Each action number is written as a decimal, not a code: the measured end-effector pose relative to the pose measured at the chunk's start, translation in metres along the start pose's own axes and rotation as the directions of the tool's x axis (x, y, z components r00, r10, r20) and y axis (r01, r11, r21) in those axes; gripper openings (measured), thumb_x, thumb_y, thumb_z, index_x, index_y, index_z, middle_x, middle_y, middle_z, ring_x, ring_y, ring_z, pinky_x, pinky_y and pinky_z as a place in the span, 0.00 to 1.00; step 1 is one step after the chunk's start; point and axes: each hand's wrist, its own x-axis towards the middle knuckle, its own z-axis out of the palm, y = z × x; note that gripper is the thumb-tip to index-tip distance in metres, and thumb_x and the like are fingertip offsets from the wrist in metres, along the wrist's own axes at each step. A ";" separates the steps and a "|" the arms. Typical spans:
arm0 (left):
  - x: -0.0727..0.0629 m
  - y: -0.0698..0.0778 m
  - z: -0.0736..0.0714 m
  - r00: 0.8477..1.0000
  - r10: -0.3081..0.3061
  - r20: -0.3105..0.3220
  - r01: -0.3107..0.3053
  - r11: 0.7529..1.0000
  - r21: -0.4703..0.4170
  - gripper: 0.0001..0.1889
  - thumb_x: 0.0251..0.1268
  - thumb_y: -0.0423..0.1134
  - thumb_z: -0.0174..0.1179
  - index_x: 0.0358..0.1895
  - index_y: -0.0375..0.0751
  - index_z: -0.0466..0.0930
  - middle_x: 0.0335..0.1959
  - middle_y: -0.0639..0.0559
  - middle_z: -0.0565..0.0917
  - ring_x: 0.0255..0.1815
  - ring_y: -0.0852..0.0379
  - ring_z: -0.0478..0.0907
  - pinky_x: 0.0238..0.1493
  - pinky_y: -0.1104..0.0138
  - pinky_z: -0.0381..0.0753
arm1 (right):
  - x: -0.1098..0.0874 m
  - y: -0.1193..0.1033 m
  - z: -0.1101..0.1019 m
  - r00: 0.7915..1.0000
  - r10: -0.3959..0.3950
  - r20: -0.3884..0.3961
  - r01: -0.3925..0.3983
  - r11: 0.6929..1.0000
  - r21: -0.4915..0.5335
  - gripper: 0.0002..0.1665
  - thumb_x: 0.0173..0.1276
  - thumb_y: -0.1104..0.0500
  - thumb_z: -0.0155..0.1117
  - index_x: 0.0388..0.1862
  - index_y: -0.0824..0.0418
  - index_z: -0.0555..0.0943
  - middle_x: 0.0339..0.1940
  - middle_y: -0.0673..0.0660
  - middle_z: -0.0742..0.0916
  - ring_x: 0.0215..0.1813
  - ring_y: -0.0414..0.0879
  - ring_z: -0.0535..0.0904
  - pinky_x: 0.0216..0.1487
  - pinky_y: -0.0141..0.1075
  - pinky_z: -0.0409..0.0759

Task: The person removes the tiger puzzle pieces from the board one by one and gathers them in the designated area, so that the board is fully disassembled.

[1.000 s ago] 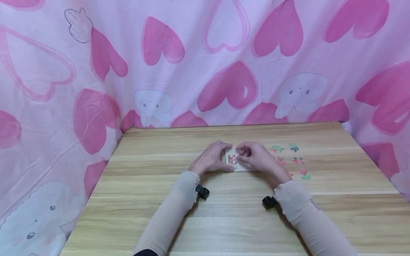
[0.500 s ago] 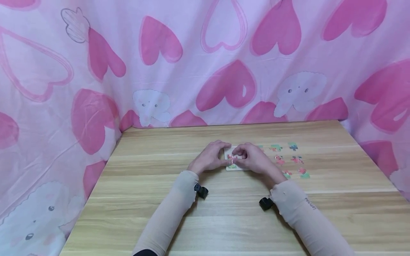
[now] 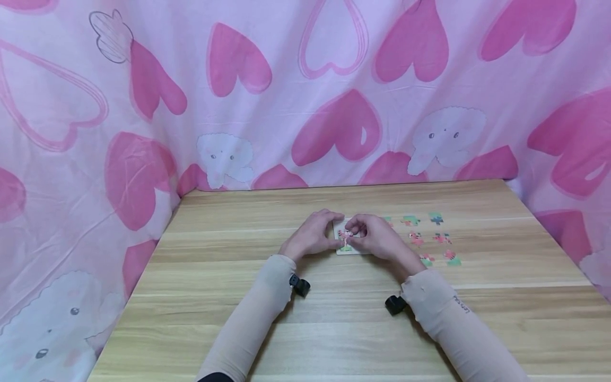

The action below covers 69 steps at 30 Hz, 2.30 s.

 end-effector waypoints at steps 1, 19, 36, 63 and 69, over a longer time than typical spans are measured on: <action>0.000 0.000 0.000 1.000 0.003 -0.002 -0.003 1.000 0.001 0.40 0.68 0.47 0.81 0.80 0.41 0.77 0.75 0.46 0.81 0.78 0.45 0.75 0.84 0.55 0.71 | 0.000 0.000 0.000 1.000 0.000 -0.002 0.000 1.000 0.002 0.15 0.72 0.63 0.79 0.55 0.60 0.88 0.44 0.53 0.89 0.46 0.48 0.82 0.51 0.39 0.83; 0.000 0.000 -0.001 1.000 0.018 0.001 -0.018 1.000 0.014 0.40 0.68 0.47 0.81 0.80 0.39 0.76 0.74 0.45 0.81 0.78 0.45 0.75 0.84 0.55 0.71 | -0.001 0.002 0.001 1.000 0.005 -0.021 -0.005 1.000 0.005 0.15 0.72 0.63 0.79 0.56 0.59 0.89 0.43 0.52 0.89 0.43 0.47 0.80 0.45 0.36 0.80; -0.002 0.001 -0.002 1.000 0.003 0.027 -0.004 1.000 0.011 0.54 0.53 0.56 0.90 0.82 0.43 0.74 0.76 0.47 0.79 0.78 0.48 0.74 0.84 0.57 0.71 | -0.002 0.005 0.001 1.000 0.015 -0.022 -0.015 1.000 0.016 0.13 0.74 0.59 0.79 0.55 0.58 0.89 0.43 0.52 0.90 0.42 0.46 0.81 0.45 0.36 0.81; 0.000 0.003 0.000 0.999 -0.026 0.036 0.027 1.000 -0.011 0.54 0.52 0.53 0.90 0.83 0.44 0.74 0.75 0.48 0.79 0.77 0.49 0.73 0.84 0.57 0.71 | -0.009 0.002 -0.035 0.999 0.041 -0.024 -0.040 0.999 0.019 0.14 0.77 0.61 0.76 0.59 0.60 0.89 0.45 0.55 0.91 0.47 0.49 0.85 0.47 0.35 0.86; 0.000 0.002 0.002 0.999 -0.032 0.035 0.032 0.999 -0.010 0.53 0.52 0.53 0.90 0.82 0.45 0.74 0.75 0.50 0.79 0.77 0.50 0.73 0.84 0.58 0.71 | -0.018 -0.001 -0.068 0.994 0.081 -0.077 -0.081 0.997 0.012 0.18 0.79 0.54 0.76 0.63 0.58 0.89 0.48 0.56 0.90 0.48 0.52 0.85 0.48 0.38 0.85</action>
